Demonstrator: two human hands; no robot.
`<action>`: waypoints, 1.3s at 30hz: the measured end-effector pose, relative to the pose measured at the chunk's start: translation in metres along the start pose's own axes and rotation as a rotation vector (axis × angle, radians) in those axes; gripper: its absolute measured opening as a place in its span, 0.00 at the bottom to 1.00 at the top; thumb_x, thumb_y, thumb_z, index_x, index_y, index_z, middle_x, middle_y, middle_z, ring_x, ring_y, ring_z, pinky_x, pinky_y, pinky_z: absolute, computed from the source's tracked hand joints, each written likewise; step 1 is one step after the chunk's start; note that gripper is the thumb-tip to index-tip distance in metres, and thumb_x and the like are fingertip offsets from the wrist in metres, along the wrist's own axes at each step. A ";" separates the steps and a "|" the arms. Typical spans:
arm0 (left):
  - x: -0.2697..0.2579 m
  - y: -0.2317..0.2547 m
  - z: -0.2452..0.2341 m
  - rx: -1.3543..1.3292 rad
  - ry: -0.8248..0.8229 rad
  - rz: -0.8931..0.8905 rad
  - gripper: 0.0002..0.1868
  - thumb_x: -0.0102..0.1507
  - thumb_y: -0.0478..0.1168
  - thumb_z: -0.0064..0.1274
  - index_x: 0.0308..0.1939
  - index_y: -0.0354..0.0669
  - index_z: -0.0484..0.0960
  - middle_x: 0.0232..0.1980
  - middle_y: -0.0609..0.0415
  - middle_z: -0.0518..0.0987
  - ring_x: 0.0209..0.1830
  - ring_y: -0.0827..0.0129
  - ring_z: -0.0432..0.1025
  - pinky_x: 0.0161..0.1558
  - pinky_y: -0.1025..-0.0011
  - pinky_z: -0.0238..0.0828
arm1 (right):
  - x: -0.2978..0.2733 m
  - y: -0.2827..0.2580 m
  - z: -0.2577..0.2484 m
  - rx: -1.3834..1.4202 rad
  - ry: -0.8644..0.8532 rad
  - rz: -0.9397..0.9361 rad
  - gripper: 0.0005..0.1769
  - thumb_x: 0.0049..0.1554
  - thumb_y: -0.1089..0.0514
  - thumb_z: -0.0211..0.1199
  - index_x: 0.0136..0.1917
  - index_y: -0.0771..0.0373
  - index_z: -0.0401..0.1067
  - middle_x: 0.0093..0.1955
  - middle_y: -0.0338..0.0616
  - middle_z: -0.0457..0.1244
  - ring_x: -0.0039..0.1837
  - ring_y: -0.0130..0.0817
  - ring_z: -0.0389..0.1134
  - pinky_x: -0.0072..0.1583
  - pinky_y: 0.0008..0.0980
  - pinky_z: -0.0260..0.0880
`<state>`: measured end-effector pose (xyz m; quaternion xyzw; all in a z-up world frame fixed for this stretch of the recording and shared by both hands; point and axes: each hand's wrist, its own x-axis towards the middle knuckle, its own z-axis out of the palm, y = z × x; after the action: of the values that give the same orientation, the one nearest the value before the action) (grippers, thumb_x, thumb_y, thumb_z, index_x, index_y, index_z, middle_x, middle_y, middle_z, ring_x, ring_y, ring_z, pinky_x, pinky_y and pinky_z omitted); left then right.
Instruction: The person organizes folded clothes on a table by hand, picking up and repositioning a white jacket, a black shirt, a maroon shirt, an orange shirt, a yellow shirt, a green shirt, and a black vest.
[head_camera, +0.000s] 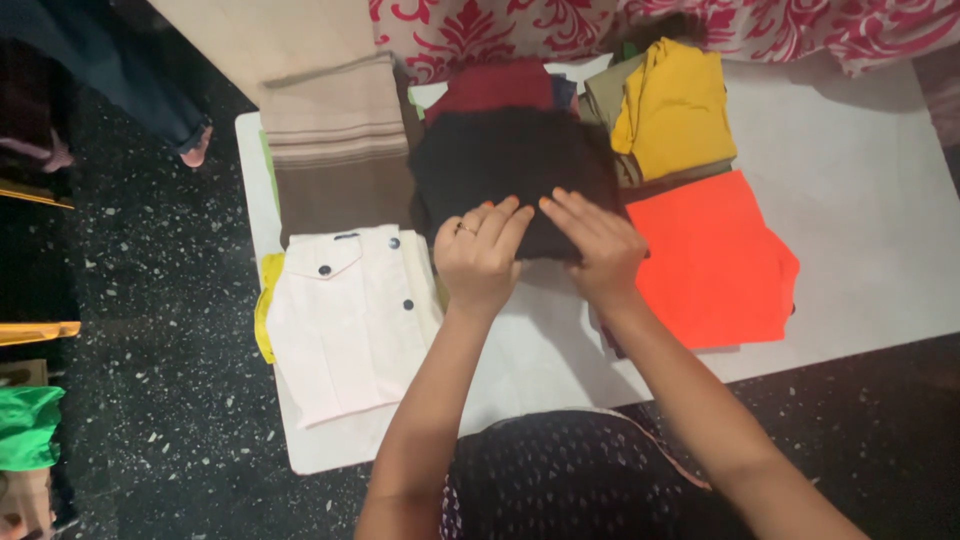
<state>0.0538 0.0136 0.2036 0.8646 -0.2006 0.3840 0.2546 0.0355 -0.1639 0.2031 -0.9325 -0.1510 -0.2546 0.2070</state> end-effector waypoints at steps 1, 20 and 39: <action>0.012 -0.002 0.001 0.001 0.001 0.000 0.14 0.59 0.30 0.56 0.45 0.49 0.87 0.50 0.61 0.84 0.48 0.68 0.77 0.47 0.66 0.66 | 0.015 0.000 -0.005 0.000 0.001 -0.001 0.37 0.39 0.73 0.64 0.62 0.54 0.79 0.64 0.43 0.70 0.65 0.40 0.73 0.59 0.36 0.73; -0.079 -0.092 0.158 0.275 -0.469 -0.189 0.33 0.59 0.32 0.51 0.68 0.62 0.74 0.76 0.54 0.66 0.75 0.55 0.61 0.68 0.47 0.59 | 0.014 0.085 0.147 -0.192 -0.394 -0.024 0.50 0.40 0.67 0.67 0.75 0.39 0.65 0.81 0.41 0.53 0.80 0.50 0.53 0.75 0.55 0.52; -0.071 -0.102 0.167 0.526 -0.722 -0.230 0.46 0.59 0.36 0.55 0.80 0.66 0.58 0.84 0.56 0.46 0.83 0.61 0.43 0.73 0.39 0.40 | 0.043 0.075 0.138 -0.132 -0.593 0.019 0.44 0.49 0.55 0.65 0.78 0.39 0.58 0.83 0.41 0.46 0.83 0.46 0.44 0.76 0.61 0.43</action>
<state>0.1586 0.0050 0.0237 0.9949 -0.0749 0.0654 -0.0187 0.1569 -0.1575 0.0943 -0.9790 -0.1792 0.0214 0.0953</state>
